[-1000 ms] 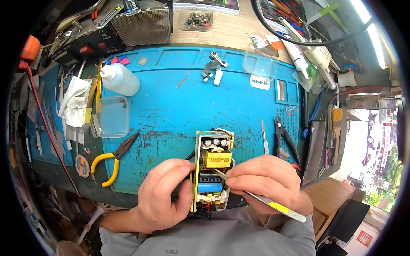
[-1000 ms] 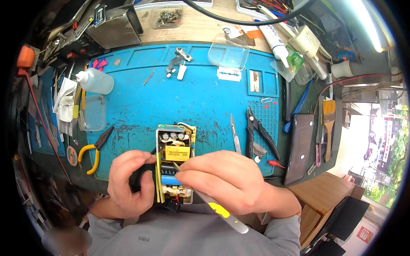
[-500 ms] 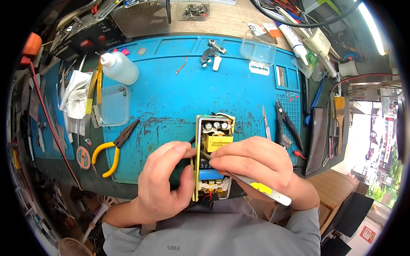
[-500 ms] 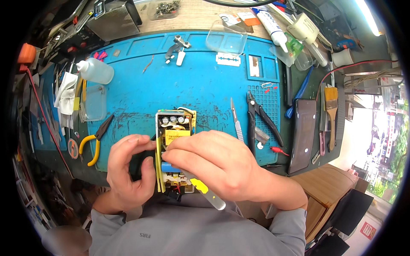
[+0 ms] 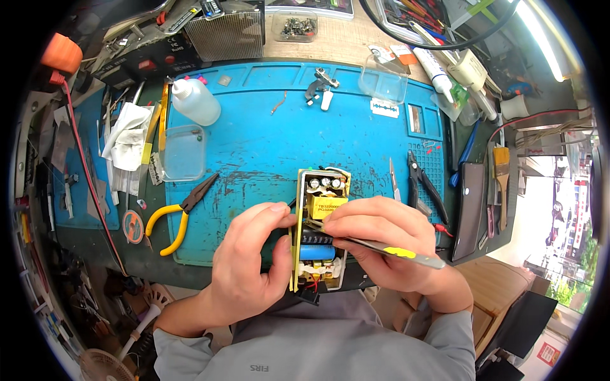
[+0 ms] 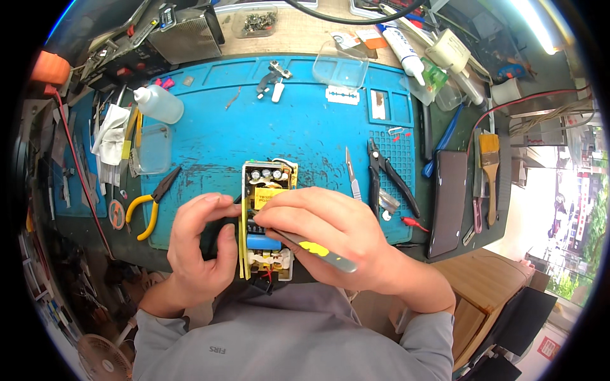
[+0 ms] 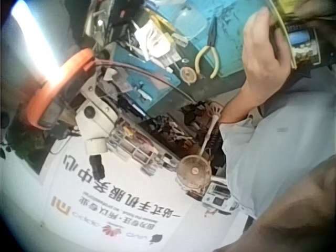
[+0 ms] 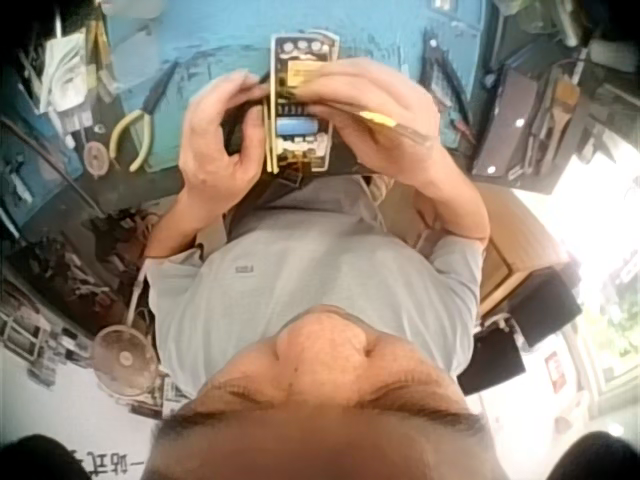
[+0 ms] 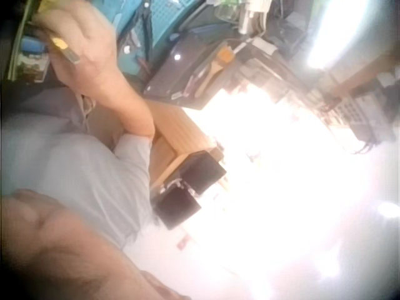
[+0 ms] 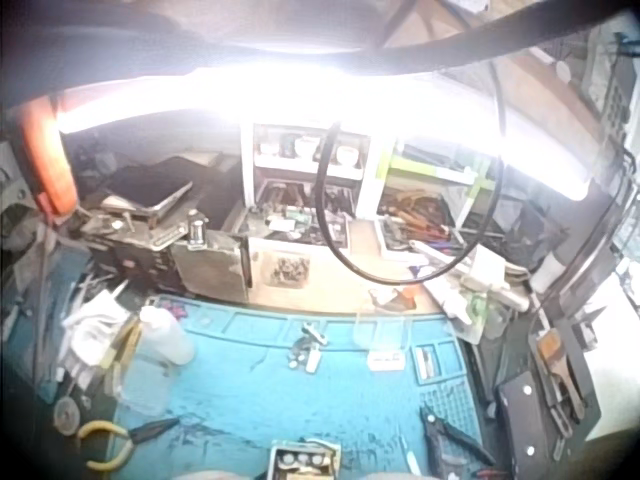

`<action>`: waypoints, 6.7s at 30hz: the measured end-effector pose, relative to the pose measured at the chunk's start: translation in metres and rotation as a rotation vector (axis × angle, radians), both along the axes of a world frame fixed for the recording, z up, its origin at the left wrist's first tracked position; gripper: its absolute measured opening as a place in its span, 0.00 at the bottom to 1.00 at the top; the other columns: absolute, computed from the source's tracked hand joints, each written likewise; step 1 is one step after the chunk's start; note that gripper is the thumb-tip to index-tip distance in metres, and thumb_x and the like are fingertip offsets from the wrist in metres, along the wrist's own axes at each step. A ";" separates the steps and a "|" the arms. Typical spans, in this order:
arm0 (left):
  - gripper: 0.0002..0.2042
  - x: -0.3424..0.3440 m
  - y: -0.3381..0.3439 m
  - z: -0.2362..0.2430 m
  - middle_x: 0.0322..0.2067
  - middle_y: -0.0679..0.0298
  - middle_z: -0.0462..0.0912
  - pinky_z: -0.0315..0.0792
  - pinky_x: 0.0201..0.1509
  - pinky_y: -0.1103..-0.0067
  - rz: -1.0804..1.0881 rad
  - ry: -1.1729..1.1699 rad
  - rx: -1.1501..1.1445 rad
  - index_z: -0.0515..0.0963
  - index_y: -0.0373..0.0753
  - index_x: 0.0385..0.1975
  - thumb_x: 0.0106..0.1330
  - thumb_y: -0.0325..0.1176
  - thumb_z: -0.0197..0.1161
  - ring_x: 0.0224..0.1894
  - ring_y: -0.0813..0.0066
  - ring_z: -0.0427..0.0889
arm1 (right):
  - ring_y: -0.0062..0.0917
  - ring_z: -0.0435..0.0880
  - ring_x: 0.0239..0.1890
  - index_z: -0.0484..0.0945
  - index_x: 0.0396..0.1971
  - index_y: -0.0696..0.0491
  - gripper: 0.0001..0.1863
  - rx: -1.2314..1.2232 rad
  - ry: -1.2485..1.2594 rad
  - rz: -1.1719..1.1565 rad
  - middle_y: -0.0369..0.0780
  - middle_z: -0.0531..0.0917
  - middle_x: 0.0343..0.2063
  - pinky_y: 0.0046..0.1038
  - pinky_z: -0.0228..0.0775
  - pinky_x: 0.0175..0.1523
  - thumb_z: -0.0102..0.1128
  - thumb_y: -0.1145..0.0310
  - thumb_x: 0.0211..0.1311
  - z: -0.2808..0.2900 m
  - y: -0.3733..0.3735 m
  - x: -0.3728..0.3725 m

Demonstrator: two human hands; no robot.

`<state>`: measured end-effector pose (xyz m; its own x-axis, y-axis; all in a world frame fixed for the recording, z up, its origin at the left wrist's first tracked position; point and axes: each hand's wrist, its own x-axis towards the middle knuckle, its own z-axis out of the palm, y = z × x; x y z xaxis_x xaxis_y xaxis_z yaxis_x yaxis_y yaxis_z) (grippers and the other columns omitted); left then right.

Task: The person repairs a small electronic device by manipulating wires and components on a circuit board. They use tweezers to adjust parts and a soldering iron to make connections, working at a cluttered workbench.

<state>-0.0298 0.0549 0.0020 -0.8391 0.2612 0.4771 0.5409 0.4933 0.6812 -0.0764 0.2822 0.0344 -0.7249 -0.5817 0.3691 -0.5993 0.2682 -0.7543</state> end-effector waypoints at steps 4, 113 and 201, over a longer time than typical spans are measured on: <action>0.28 0.003 0.001 -0.002 0.50 0.47 0.78 0.79 0.50 0.71 0.016 -0.022 0.032 0.66 0.27 0.61 0.57 0.12 0.63 0.46 0.59 0.85 | 0.38 0.86 0.42 0.82 0.43 0.58 0.20 0.071 0.018 0.034 0.45 0.84 0.41 0.32 0.80 0.43 0.71 0.81 0.46 0.002 -0.001 0.000; 0.44 0.030 -0.010 0.014 0.60 0.47 0.74 0.82 0.52 0.72 -0.196 -1.165 1.191 0.59 0.26 0.69 0.63 0.59 0.61 0.56 0.61 0.81 | 0.31 0.86 0.32 0.79 0.37 0.57 0.04 -0.328 -0.042 -0.167 0.41 0.85 0.33 0.29 0.77 0.37 0.64 0.76 0.64 0.008 -0.008 0.006; 0.51 0.032 -0.005 0.023 0.59 0.43 0.75 0.82 0.56 0.63 -0.131 -1.154 1.042 0.58 0.24 0.68 0.58 0.63 0.68 0.59 0.55 0.81 | 0.27 0.88 0.39 0.76 0.43 0.62 0.12 -0.590 -0.878 -0.049 0.41 0.83 0.36 0.27 0.82 0.46 0.59 0.67 0.74 0.013 0.003 -0.004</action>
<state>0.0021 0.0496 0.0252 -0.8644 0.3350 -0.3750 -0.4966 -0.4511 0.7416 -0.0807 0.2854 0.0475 -0.8921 -0.4445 -0.0814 0.2212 -0.2726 -0.9363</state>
